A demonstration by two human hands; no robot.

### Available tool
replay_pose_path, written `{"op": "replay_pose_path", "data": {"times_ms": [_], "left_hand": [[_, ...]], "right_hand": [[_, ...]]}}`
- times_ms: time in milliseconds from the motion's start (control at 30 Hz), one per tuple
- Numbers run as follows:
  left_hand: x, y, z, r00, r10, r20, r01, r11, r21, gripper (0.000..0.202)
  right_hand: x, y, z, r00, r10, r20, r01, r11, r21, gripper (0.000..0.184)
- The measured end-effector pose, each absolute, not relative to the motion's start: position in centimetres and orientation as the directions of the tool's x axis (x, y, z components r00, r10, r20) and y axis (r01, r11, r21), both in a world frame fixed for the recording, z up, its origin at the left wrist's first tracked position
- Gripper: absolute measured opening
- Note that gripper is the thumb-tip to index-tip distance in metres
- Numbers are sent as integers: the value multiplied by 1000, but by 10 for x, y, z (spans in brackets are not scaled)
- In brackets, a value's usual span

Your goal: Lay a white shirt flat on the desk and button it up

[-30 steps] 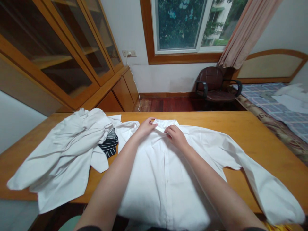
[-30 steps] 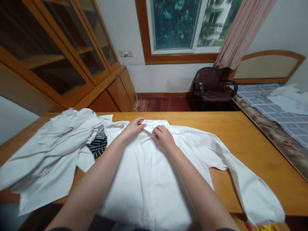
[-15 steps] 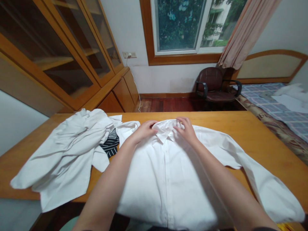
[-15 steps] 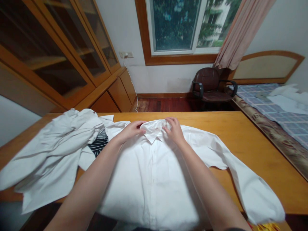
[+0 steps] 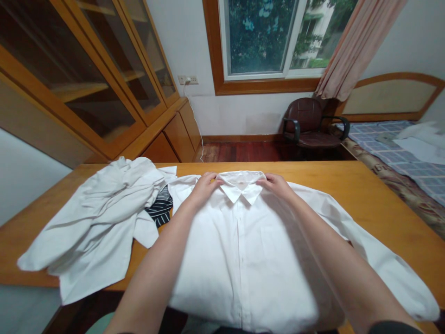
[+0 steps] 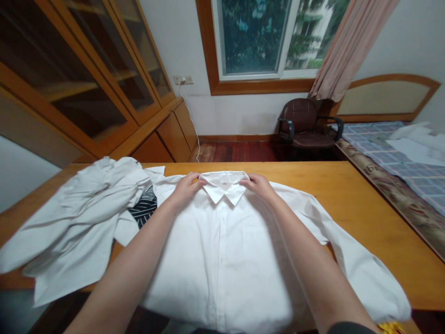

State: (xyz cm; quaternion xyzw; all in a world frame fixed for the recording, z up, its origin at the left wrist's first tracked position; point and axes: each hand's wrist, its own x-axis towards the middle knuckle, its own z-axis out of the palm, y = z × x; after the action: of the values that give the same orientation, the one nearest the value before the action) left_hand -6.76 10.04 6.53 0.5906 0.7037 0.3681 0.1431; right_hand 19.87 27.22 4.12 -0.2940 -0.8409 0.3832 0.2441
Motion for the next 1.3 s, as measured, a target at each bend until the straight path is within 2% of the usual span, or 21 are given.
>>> {"op": "replay_pose_path", "data": {"times_ms": [100, 167, 267, 333, 467, 567, 633, 733, 900, 1100, 1200, 1300], "left_hand": [[-68, 107, 57, -351, 919, 181, 651, 101, 752, 27], [-68, 113, 54, -391, 902, 181, 657, 136, 741, 24], [-68, 122, 50, -476, 848, 231, 719, 224, 658, 21], [-66, 126, 46, -490, 820, 297, 789, 272, 551, 30], [-51, 124, 35, -304, 878, 370, 928, 184, 325, 39], [-35, 119, 23, -169, 945, 279, 966, 104, 235, 41], [-25, 115, 15, -157, 968, 197, 974, 118, 195, 46], [-18, 112, 4, -198, 973, 119, 970, 177, 167, 54], [-24, 111, -5, -252, 961, 110, 958, 232, 165, 69], [-33, 119, -10, -346, 933, 100, 931, 329, 157, 68], [-32, 122, -5, -390, 915, 100, 914, 372, 162, 64], [-27, 121, 3, -357, 919, 164, 931, 336, 142, 60]], "right_hand": [[196, 274, 41, -674, 689, 266, 356, 619, -700, 44], [193, 276, 40, -643, 700, 310, 394, 650, -650, 39], [187, 278, 37, -585, 725, 365, 483, 672, -561, 30], [184, 278, 33, -563, 721, 404, 541, 691, -479, 32], [179, 266, 20, -652, 624, 431, 514, 782, -353, 33], [174, 251, 6, -769, 522, 369, 432, 850, -302, 38], [171, 241, -3, -811, 488, 323, 418, 870, -263, 46], [169, 232, -14, -831, 482, 277, 434, 874, -217, 55], [171, 236, -19, -808, 559, 187, 530, 828, -182, 70], [176, 256, -20, -752, 650, 111, 632, 758, -162, 66], [180, 262, -19, -711, 693, 122, 676, 720, -156, 63], [184, 255, -14, -699, 680, 220, 665, 732, -149, 62]]}}
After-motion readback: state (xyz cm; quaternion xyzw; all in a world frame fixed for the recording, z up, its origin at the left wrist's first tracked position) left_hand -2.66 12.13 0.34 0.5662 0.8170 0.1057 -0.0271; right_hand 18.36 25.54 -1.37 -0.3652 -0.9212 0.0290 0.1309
